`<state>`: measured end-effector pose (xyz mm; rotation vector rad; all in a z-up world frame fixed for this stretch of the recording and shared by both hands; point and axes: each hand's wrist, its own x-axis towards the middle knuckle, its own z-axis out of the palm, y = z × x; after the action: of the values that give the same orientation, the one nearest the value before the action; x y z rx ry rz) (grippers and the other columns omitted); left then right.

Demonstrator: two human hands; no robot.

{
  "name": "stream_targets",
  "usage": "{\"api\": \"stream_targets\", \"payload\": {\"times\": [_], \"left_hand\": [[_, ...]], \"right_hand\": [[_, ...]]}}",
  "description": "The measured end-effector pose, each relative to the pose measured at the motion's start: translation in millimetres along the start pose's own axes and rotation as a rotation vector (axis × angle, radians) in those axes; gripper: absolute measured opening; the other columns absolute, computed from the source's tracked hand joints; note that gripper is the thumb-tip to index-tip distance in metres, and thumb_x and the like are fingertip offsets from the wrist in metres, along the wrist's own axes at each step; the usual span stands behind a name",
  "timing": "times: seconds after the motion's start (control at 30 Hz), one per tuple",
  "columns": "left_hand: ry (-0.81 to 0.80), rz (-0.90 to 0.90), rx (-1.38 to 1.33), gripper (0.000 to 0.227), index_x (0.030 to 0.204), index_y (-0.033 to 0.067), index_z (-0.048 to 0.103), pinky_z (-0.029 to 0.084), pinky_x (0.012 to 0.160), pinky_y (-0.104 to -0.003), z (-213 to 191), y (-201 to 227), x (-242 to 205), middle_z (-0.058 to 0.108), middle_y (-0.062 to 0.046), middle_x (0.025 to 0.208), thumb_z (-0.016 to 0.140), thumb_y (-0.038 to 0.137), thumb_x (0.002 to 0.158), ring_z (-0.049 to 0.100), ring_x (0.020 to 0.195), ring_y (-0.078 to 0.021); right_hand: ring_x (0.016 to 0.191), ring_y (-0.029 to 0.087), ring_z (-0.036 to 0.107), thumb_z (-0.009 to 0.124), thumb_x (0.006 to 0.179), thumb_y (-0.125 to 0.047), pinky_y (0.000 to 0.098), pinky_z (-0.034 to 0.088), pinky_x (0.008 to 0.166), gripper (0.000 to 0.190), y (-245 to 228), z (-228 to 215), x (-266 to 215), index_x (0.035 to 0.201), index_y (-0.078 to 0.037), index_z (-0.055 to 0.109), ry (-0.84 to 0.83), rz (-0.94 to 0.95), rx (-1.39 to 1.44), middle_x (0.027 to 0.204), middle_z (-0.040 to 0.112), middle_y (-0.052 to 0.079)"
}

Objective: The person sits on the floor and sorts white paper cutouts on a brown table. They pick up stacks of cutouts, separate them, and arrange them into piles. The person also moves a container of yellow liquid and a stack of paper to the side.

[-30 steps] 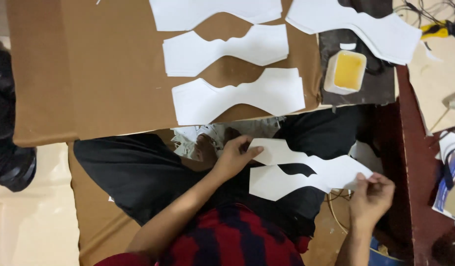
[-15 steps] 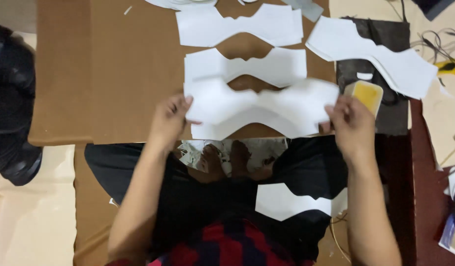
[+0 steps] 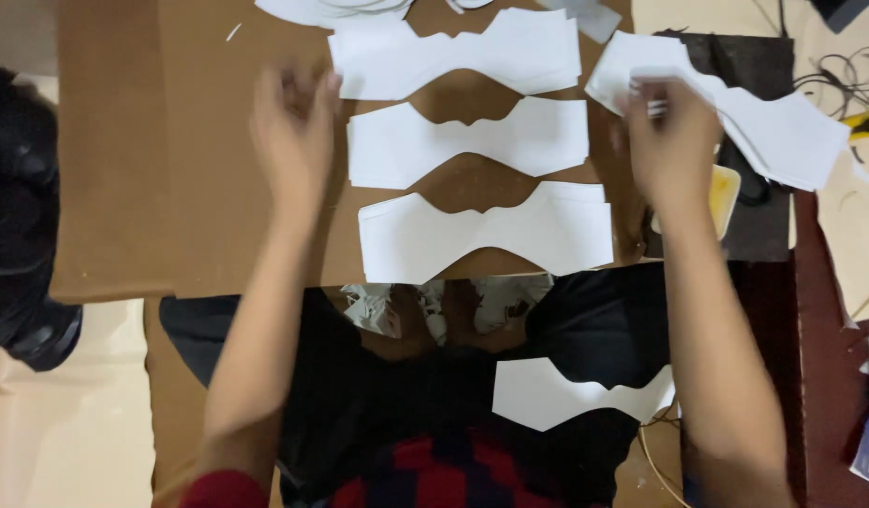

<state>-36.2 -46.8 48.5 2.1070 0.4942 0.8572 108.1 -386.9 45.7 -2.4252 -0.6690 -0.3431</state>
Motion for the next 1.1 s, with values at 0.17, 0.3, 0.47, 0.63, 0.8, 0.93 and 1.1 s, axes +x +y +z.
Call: {"api": "stream_targets", "payload": {"times": [0.17, 0.3, 0.47, 0.63, 0.8, 0.93, 1.1], "left_hand": [[-0.83, -0.5, -0.244, 0.024, 0.093, 0.0028, 0.067, 0.055, 0.063, -0.027, 8, 9, -168, 0.076, -0.009, 0.096, 0.053, 0.023, 0.094, 0.064, 0.07, -0.0154], [-1.481, -0.492, -0.067, 0.057, 0.109, 0.0073, 0.07, 0.055, 0.081, -0.036, 30, 3, -309, 0.074, -0.009, 0.102, 0.053, 0.059, 0.092, 0.069, 0.086, -0.0256], [-1.397, -0.743, -0.221, 0.066, 0.119, -0.0003, 0.067, 0.052, 0.094, -0.048, 69, -6, -335, 0.07, -0.024, 0.115, 0.074, 0.056, 0.086, 0.065, 0.115, -0.0388], [-1.208, -0.921, -0.44, 0.043, 0.112, 0.0063, 0.073, 0.051, 0.095, -0.041, 61, 8, -314, 0.073, -0.013, 0.107, 0.082, 0.041, 0.088, 0.066, 0.105, -0.026], [-0.906, -0.902, -0.621, 0.023, 0.108, -0.0034, 0.074, 0.047, 0.065, -0.02, 52, 4, -293, 0.073, -0.007, 0.088, 0.07, 0.014, 0.094, 0.059, 0.071, -0.0095], [-0.791, -0.921, -0.544, 0.029, 0.109, -0.0043, 0.074, 0.044, 0.054, -0.019, 27, 29, -250, 0.069, -0.006, 0.079, 0.076, 0.017, 0.089, 0.053, 0.059, -0.0086], [-0.56, -0.813, -0.541, 0.017, 0.105, -0.0037, 0.075, 0.048, 0.066, -0.018, 1, 11, -219, 0.07, -0.004, 0.082, 0.076, 0.004, 0.09, 0.057, 0.068, -0.0078]], "right_hand": [[0.082, 0.016, 0.059, 0.065, 0.111, -0.001, 0.0254, 0.048, 0.076, 0.013, 51, -71, -180, 0.122, 0.006, 0.065, 0.223, 0.462, 0.312, 0.1, 0.067, 0.014], [0.085, 0.013, 0.055, 0.066, 0.109, -0.02, 0.0251, 0.046, 0.079, 0.018, 115, -79, -350, 0.116, -0.003, 0.067, 0.131, 0.917, 0.275, 0.1, 0.065, 0.004], [0.103, 0.035, 0.052, 0.067, 0.098, -0.061, 0.0489, 0.043, 0.085, 0.073, 101, -58, -415, 0.132, 0.003, 0.056, -0.123, 1.314, 0.624, 0.113, 0.052, 0.022], [0.091, 0.018, 0.059, 0.074, 0.101, -0.024, 0.0313, 0.049, 0.084, 0.033, 90, -67, -419, 0.126, -0.003, 0.067, 0.103, 1.183, 0.684, 0.099, 0.061, 0.007], [0.085, 0.011, 0.06, 0.062, 0.102, -0.008, 0.0214, 0.049, 0.082, 0.026, 61, -125, -388, 0.125, 0.002, 0.067, 0.106, 1.105, 0.836, 0.099, 0.068, 0.007], [0.079, 0.011, 0.063, 0.063, 0.1, -0.003, 0.0203, 0.052, 0.077, 0.026, 47, -147, -374, 0.124, 0.004, 0.067, 0.07, 1.061, 1.013, 0.099, 0.07, 0.01], [0.089, 0.027, 0.073, 0.061, 0.097, 0.004, 0.031, 0.056, 0.088, 0.016, 32, -154, -356, 0.109, 0.013, 0.068, -0.057, 0.926, 1.028, 0.097, 0.072, 0.018]]}}
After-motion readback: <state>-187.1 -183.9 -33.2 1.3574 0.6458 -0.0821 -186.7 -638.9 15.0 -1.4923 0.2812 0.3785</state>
